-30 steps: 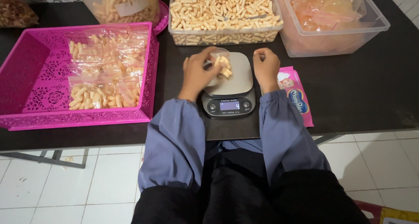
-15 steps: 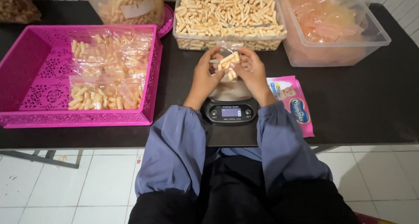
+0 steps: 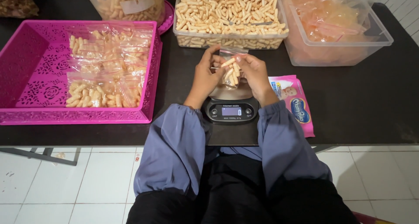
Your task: Filling small plastic bags with snacks, weighing them on a digital scale, and placing them in a basket.
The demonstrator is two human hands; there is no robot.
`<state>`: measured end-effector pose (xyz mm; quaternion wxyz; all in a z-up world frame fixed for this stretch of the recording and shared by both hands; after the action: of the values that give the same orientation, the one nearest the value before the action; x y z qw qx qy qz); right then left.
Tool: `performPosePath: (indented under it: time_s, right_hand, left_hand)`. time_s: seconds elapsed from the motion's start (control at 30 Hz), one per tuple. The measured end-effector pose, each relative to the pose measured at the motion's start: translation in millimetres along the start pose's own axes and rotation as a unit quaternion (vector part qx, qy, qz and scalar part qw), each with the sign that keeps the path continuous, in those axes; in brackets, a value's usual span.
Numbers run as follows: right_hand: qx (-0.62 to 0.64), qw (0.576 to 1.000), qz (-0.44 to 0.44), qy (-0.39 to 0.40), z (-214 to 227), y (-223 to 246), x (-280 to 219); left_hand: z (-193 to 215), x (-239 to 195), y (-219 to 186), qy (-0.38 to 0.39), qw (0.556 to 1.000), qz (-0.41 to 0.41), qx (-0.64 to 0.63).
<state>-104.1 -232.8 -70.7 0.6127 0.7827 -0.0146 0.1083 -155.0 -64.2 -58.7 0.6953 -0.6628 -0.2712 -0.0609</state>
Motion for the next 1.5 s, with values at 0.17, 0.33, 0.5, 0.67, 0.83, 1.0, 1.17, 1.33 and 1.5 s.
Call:
performPosePath:
  time_s: [0.17, 0.33, 0.5, 0.67, 0.83, 1.0, 1.17, 1.33, 1.5]
  right_hand:
    - [0.002, 1.0, 0.001, -0.023, 0, 9, -2]
    - [0.008, 1.0, 0.009, -0.024, -10, 21, -9]
    - [0.037, 0.998, 0.028, -0.037, -22, 46, -9]
    - [0.057, 0.998, 0.02, -0.012, -44, 60, 0]
    - [0.068, 0.998, 0.007, -0.001, -90, 81, -11]
    - [0.086, 0.996, -0.02, 0.016, -148, 96, -14]
    - [0.044, 0.996, -0.016, 0.076, -229, 95, -29]
    - [0.027, 0.992, 0.032, 0.122, -309, 81, -43]
    - [-0.084, 0.972, 0.102, 0.194, -370, 76, -39]
  left_hand:
    - [-1, -2, -11, -0.009, 1.0, 0.004, -0.012]
    - [-4, 3, -7, -0.036, 0.999, -0.001, -0.022]
    - [1, 12, -8, -0.069, 0.993, 0.022, -0.096]
    - [14, 26, -45, -0.065, 0.993, 0.003, -0.097]
    - [48, 39, -61, -0.081, 0.996, -0.03, 0.009]
    - [125, 26, -118, -0.074, 0.996, -0.035, 0.035]
    - [214, 12, -152, -0.113, 0.986, -0.08, 0.093]
    - [288, -5, -171, -0.18, 0.971, -0.046, 0.149]
    - [336, -3, -168, -0.248, 0.952, 0.002, 0.177]
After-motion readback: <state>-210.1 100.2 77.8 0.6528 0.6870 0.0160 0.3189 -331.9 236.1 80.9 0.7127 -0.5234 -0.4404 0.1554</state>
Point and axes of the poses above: each hand's wrist, its own x-axis towards the middle knuckle, its own z-axis out of the back of the hand, y = z × x, the point moved 3 cm from there along x, towards the middle knuckle, and after that the axes turned 7 degrees about -y, right-handed, at the moved point
